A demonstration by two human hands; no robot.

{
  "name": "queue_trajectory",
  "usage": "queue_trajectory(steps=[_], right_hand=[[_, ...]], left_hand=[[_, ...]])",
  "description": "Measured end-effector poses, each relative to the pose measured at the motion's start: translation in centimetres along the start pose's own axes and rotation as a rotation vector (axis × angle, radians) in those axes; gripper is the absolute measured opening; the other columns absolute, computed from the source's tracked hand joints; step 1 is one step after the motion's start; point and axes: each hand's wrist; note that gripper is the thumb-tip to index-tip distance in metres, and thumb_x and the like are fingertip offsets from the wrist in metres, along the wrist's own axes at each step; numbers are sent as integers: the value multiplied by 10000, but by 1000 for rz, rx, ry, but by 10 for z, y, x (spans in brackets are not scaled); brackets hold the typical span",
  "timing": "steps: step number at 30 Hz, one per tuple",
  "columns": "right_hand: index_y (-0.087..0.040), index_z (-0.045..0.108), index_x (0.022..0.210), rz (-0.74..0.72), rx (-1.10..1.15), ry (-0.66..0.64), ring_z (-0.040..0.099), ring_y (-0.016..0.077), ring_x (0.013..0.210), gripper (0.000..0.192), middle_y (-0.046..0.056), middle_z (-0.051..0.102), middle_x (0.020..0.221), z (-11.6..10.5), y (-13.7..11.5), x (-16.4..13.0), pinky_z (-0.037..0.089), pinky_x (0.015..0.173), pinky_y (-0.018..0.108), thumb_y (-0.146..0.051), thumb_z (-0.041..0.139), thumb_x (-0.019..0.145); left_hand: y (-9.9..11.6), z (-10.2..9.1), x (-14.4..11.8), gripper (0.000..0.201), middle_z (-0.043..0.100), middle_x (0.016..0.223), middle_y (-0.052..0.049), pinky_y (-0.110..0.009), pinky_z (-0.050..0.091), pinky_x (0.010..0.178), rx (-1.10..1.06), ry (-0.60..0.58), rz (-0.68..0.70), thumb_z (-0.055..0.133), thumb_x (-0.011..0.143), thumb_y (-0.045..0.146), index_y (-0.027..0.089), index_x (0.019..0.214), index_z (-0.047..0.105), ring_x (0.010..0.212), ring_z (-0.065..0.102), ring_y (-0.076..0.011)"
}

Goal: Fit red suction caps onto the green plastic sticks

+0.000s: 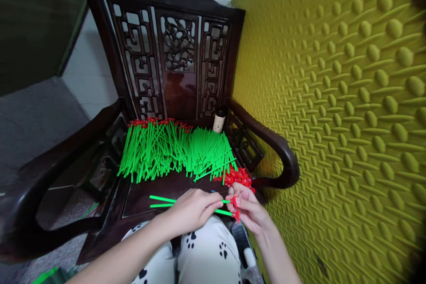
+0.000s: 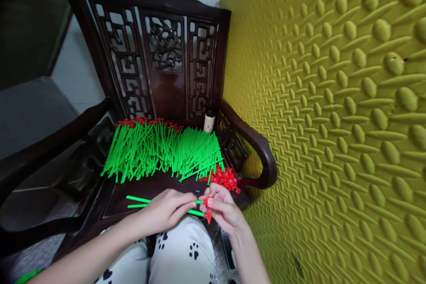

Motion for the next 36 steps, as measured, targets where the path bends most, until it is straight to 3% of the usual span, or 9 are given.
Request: queue_trajectory(steps=[3,8,12,17,23,25,28,32,36], right_hand=[[-157,604,705,62,9,-1,649,83,530,190,-1,696,744,0,-1,0,504,493,147,-117,786,664],[-154,599,736,95,38,-2,681,94,606,247,7,709,782,2,-3,-6,535,597,157,-92,810,624],[-150,568,729,131,-66,22,687,104,638,239,19,702,793,6,-13,-8,536,601,161,-80,786,660],[-141,579,727,209,-161,-39,669,95,646,231,2,656,818,7,-22,-4,556,657,200,-82,789,654],[-146,599,716,257,-116,-51,640,83,660,235,-11,620,802,0,-16,1,541,687,202,-73,802,622],[-150,617,728,197,-122,8,625,79,668,216,-8,629,791,1,-11,1,514,660,171,-88,801,632],[-185,664,864,28,-159,200,618,93,711,181,2,654,832,10,-3,-4,494,636,168,-208,768,718],[-245,637,1109,-144,-310,349,628,153,884,394,52,663,1065,24,8,-15,525,743,249,-299,757,737],[-208,683,1022,-233,-454,422,622,223,1012,381,82,684,1078,30,17,-15,539,836,319,-291,805,671]], left_hand=[[1,1,-2,258,613,680,14,-211,333,557,3,-3,4,359,985,330,236,875,573,604,578,-133],[5,1,-4,258,617,690,19,-216,333,560,9,26,-13,346,990,322,235,876,560,610,585,-134],[6,2,-3,261,619,669,16,-235,304,531,76,17,-12,348,987,306,227,845,552,598,596,-146],[5,3,-4,275,630,645,8,-264,255,502,165,-4,18,357,983,313,217,807,545,561,603,-160],[4,1,-2,251,645,662,8,-268,252,499,208,-24,32,376,978,314,219,828,554,575,615,-170],[3,0,0,270,650,675,7,-257,278,513,195,-17,2,358,985,319,222,843,566,600,624,-174],[1,-1,4,286,676,755,3,-245,326,549,161,29,-71,324,998,322,231,918,583,662,643,-179],[0,-1,6,280,692,824,-5,-243,362,575,125,66,-133,323,999,335,237,996,586,705,655,-186],[4,-1,4,304,694,833,-1,-244,405,617,59,52,-141,309,1000,345,244,970,594,729,658,-184]])
Point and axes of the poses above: each hand's wrist, its own x-axis towards the middle knuckle, its own z-axis out of the palm, y = z × x
